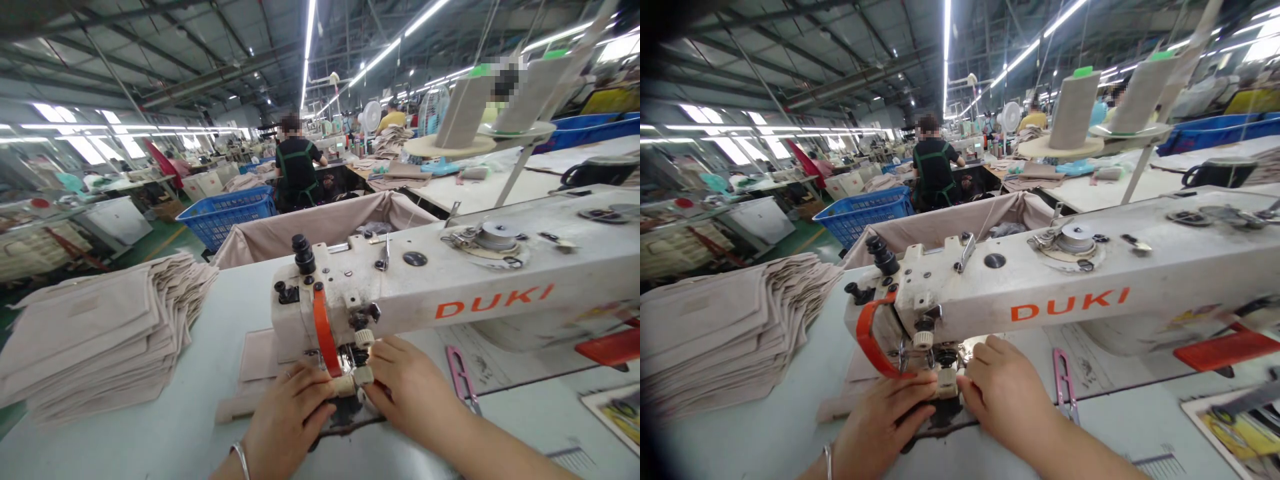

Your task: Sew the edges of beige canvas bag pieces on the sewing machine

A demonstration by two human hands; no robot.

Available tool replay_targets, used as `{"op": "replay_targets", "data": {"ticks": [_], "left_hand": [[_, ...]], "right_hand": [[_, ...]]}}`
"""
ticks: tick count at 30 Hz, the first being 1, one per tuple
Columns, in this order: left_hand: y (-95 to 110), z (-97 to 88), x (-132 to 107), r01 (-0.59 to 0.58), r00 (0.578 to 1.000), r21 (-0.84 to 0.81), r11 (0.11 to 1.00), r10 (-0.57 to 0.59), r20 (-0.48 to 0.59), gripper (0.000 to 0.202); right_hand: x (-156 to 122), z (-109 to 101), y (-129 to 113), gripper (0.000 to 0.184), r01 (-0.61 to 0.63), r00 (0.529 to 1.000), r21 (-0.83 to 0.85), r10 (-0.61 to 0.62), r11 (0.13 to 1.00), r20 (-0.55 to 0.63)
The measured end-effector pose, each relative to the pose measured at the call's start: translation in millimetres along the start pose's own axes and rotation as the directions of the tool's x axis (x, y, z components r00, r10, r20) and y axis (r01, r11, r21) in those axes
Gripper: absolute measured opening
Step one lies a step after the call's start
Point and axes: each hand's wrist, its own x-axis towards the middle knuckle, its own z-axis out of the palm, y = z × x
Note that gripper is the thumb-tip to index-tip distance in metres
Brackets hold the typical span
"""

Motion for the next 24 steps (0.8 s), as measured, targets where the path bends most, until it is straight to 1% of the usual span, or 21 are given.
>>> {"op": "replay_targets", "data": {"ticks": [1, 2, 3, 6, 9, 11, 15, 19, 24], "left_hand": [[2, 2.9, 0, 0.008, 1.0, 0.003, 1.0, -0.008, 0.001, 0.021], [4, 5.3, 0, 0.012, 1.0, 0.002, 1.0, -0.012, -0.004, 0.022], [5, 7.3, 0, 0.012, 1.0, -0.001, 1.0, -0.012, -0.014, 0.023], [5, 9.7, 2, 0.02, 0.999, -0.021, 1.0, -0.021, -0.024, 0.025], [3, 9.6, 3, 0.052, 0.999, -0.048, 0.998, -0.052, 0.006, 0.022], [1, 10.0, 5, 0.093, 0.995, -0.049, 0.994, -0.091, 0.04, 0.019], [-6, 13.2, 10, 0.2, 0.972, 0.005, 0.98, -0.199, 0.126, 0.019], [-13, 17.0, 13, 0.266, 0.955, 0.044, 0.963, -0.27, 0.122, 0.014], [-15, 17.9, 14, 0.315, 0.941, 0.051, 0.948, -0.319, 0.117, 0.012]], "right_hand": [[-1, 3, -2, 0.009, 0.015, 1.0, 0.072, -0.016, 0.997, 0.023], [-2, 6, -5, 0.008, 0.031, 0.998, 0.139, -0.038, 0.99, 0.045], [-3, 9, -6, 0.011, 0.046, 0.996, 0.189, -0.058, 0.981, 0.062], [-5, 19, -9, 0.014, 0.068, 0.995, 0.23, -0.082, 0.971, 0.055], [-5, 23, -7, 0.014, 0.062, 0.998, 0.228, -0.066, 0.972, 0.006], [-3, 24, -6, 0.017, 0.06, 0.998, 0.215, -0.058, 0.975, -0.018], [2, 25, -5, 0.021, 0.043, 0.999, 0.181, -0.041, 0.982, -0.015], [6, 25, -5, 0.02, -0.053, 0.998, 0.121, 0.048, 0.991, 0.047], [8, 26, -4, 0.021, -0.119, 0.992, 0.095, 0.114, 0.988, 0.058]]}}
